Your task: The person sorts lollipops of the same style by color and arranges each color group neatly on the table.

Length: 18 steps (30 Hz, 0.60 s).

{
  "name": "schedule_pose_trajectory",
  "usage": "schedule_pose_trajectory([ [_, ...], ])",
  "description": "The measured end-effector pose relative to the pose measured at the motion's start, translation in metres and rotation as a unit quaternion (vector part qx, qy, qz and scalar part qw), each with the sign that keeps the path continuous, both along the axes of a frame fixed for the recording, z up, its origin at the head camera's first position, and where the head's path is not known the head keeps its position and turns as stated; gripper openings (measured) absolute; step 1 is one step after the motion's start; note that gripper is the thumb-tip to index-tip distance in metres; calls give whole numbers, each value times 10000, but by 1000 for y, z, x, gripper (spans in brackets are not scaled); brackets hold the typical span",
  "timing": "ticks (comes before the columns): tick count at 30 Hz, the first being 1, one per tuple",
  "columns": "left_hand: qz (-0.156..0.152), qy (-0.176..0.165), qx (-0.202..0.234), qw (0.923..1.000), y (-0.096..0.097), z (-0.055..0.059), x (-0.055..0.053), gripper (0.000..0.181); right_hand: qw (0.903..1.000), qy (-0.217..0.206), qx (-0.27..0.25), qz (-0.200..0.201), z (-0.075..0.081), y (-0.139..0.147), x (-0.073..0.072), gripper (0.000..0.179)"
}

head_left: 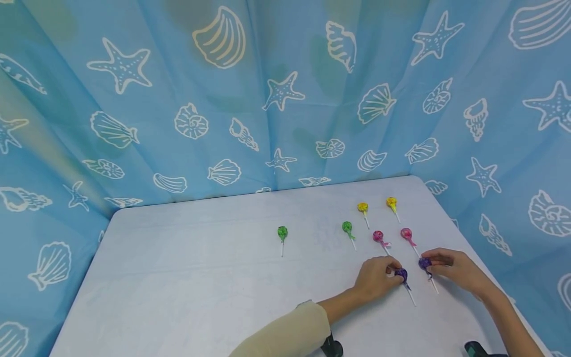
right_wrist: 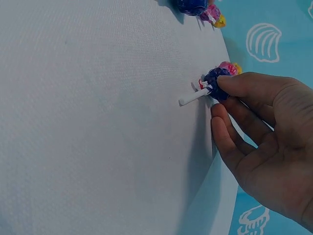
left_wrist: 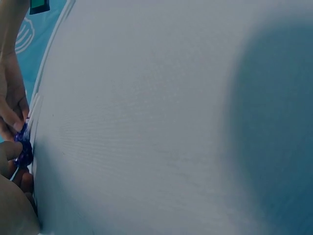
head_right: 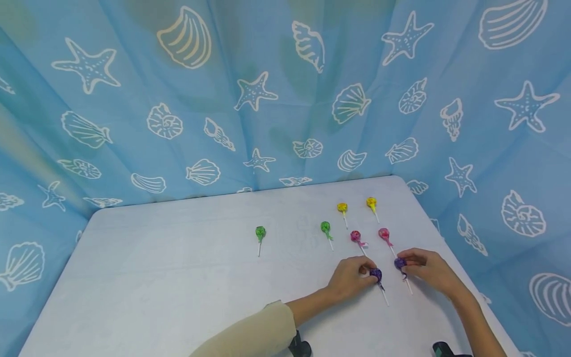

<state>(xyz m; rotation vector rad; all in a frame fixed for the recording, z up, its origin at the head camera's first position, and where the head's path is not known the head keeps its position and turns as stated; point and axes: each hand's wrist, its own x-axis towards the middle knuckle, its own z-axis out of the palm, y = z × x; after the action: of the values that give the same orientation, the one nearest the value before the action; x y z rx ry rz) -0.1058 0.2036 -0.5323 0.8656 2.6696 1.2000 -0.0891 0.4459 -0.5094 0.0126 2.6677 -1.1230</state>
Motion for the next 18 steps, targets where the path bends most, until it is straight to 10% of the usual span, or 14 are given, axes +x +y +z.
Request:
schedule_pose_trajectory([
  [18,24,216,-176,9996,1,1,1,19,9998,191,36,-83,3,-4,5,41],
])
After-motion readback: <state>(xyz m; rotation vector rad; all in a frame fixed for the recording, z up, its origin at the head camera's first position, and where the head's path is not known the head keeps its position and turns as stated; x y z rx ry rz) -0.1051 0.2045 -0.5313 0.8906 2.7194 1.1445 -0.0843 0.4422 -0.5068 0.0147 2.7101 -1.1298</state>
